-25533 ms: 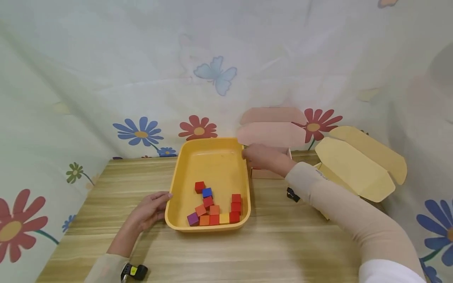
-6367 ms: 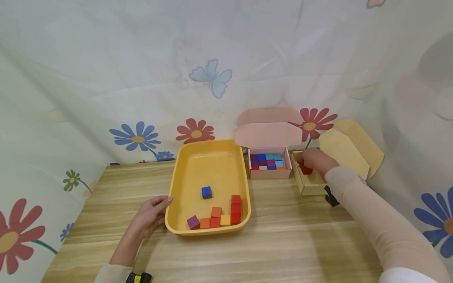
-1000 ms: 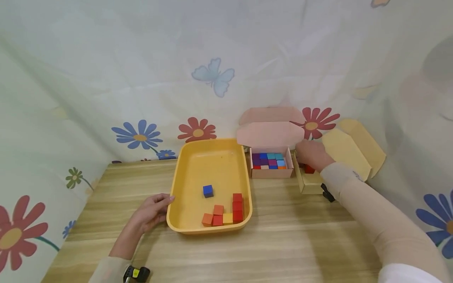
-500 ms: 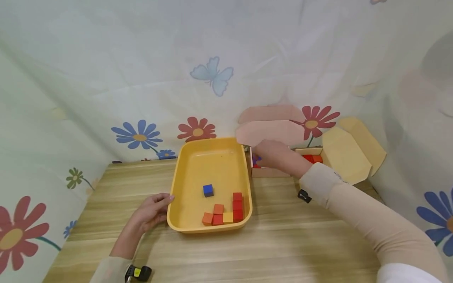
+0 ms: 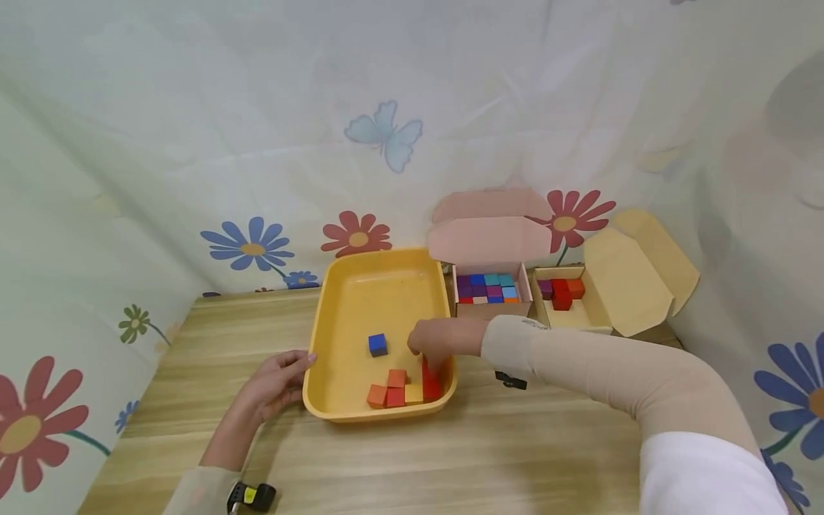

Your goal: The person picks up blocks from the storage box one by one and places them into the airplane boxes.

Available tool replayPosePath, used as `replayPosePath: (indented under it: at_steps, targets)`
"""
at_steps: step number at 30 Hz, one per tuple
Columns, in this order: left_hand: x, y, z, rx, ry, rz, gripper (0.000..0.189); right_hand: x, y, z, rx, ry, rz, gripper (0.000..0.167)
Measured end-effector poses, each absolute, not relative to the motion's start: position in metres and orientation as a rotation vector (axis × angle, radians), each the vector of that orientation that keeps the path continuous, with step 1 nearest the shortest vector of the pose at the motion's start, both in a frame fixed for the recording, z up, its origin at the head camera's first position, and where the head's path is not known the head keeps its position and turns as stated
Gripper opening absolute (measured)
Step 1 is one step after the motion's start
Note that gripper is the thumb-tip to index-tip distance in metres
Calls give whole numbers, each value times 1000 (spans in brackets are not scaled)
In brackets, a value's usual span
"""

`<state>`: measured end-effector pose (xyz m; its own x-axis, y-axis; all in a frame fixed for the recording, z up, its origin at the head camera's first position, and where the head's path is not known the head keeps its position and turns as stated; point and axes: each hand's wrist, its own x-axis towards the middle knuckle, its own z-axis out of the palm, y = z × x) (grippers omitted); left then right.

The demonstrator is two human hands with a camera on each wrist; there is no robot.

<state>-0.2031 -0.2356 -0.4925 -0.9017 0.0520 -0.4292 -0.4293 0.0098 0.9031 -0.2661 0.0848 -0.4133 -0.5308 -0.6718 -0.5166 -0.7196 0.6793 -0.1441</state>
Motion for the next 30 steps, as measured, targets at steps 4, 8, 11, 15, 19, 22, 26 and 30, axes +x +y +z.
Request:
replayPosePath:
  at_steps: [4, 8, 11, 15, 19, 22, 26, 30]
  targets:
    - [-202, -234, -493, -373, 1945, 1946, 53, -266, 81, -421, -1035, 2316, 115, 38]
    - [-202, -236, -491, -393, 1959, 1948, 52, -269, 74, -422, -1033, 2324, 85, 29]
    - [-202, -237, -490, -409, 1966, 1948, 51, -272, 67, -419, -1043, 2340, 54, 25]
    - [-205, -236, -488, -385, 1966, 1932, 53, -274, 63, -417, -1062, 2359, 9, 27]
    - [-207, -233, -489, -371, 1961, 1934, 56, -278, 67, -415, -1158, 2392, -37, 20]
    - [-208, -232, -489, -375, 1958, 1940, 56, -281, 71, -412, -1219, 2409, -75, 13]
    - [-206, -234, -490, -389, 1955, 1944, 55, -285, 76, -403, -1254, 2419, -117, 15]
    - [-202, -234, -493, -404, 1941, 1959, 54, -289, 85, -391, -1363, 2432, -109, 15]
